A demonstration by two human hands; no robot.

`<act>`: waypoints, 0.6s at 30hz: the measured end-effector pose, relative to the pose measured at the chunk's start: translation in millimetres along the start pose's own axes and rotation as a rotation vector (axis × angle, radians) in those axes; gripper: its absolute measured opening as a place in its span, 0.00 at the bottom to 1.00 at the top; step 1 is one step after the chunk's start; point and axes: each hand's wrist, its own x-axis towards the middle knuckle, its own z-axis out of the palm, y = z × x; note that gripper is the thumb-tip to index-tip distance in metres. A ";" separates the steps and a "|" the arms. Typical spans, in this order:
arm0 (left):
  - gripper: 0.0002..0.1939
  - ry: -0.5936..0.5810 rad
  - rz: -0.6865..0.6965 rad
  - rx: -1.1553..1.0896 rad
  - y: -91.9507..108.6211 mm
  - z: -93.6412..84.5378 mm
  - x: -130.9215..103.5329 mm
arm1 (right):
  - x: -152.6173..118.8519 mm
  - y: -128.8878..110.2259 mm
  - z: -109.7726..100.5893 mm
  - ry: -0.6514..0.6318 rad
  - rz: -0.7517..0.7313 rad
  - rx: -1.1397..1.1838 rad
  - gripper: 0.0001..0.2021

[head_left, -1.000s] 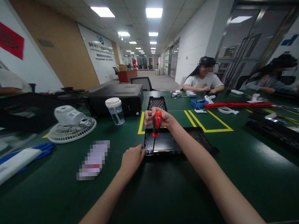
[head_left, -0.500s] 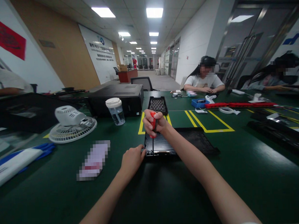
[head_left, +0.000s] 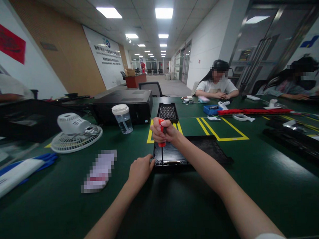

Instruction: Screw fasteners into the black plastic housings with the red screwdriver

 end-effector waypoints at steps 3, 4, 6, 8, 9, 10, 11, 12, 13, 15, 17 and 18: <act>0.17 0.008 0.008 0.000 -1.2 0.8 0.5 | -1.5 -0.7 2.9 0.035 -0.006 -0.036 0.13; 0.16 0.015 0.013 0.000 -1.5 1.1 0.4 | -2.0 -1.2 4.0 0.048 -0.008 -0.048 0.13; 0.16 0.030 0.025 -0.004 -2.0 1.7 0.3 | -2.6 -2.4 6.8 0.073 -0.006 -0.071 0.12; 0.15 0.037 0.029 -0.012 -2.4 2.6 0.2 | -2.6 -3.7 10.3 0.106 0.006 -0.090 0.12; 0.15 0.037 0.030 -0.014 -2.5 3.1 0.2 | -2.3 -4.3 12.2 0.126 0.013 -0.098 0.12; 0.15 0.036 0.031 -0.015 -2.6 3.4 0.2 | -1.9 -4.8 14.3 0.143 0.019 -0.106 0.12; 0.16 0.034 0.030 -0.014 -2.5 3.6 0.1 | -1.5 -5.1 16.2 0.155 0.019 -0.113 0.12; 0.16 0.032 0.027 -0.011 -2.4 3.5 0.1 | -1.0 -5.3 18.1 0.163 0.013 -0.119 0.12; 0.16 0.029 0.023 -0.010 -2.1 3.1 0.0 | -0.6 -5.4 19.7 0.169 0.005 -0.126 0.11; 0.16 0.016 0.011 -0.009 -1.2 1.9 -0.3 | 0.0 -5.5 22.2 0.189 -0.013 -0.141 0.10; 0.16 0.000 -0.002 -0.007 -0.2 0.7 -0.6 | 0.0 -5.5 23.5 0.226 -0.026 -0.157 0.10; 0.16 -0.008 -0.006 -0.006 0.2 0.3 -0.6 | -0.1 -5.5 23.8 0.244 -0.032 -0.166 0.10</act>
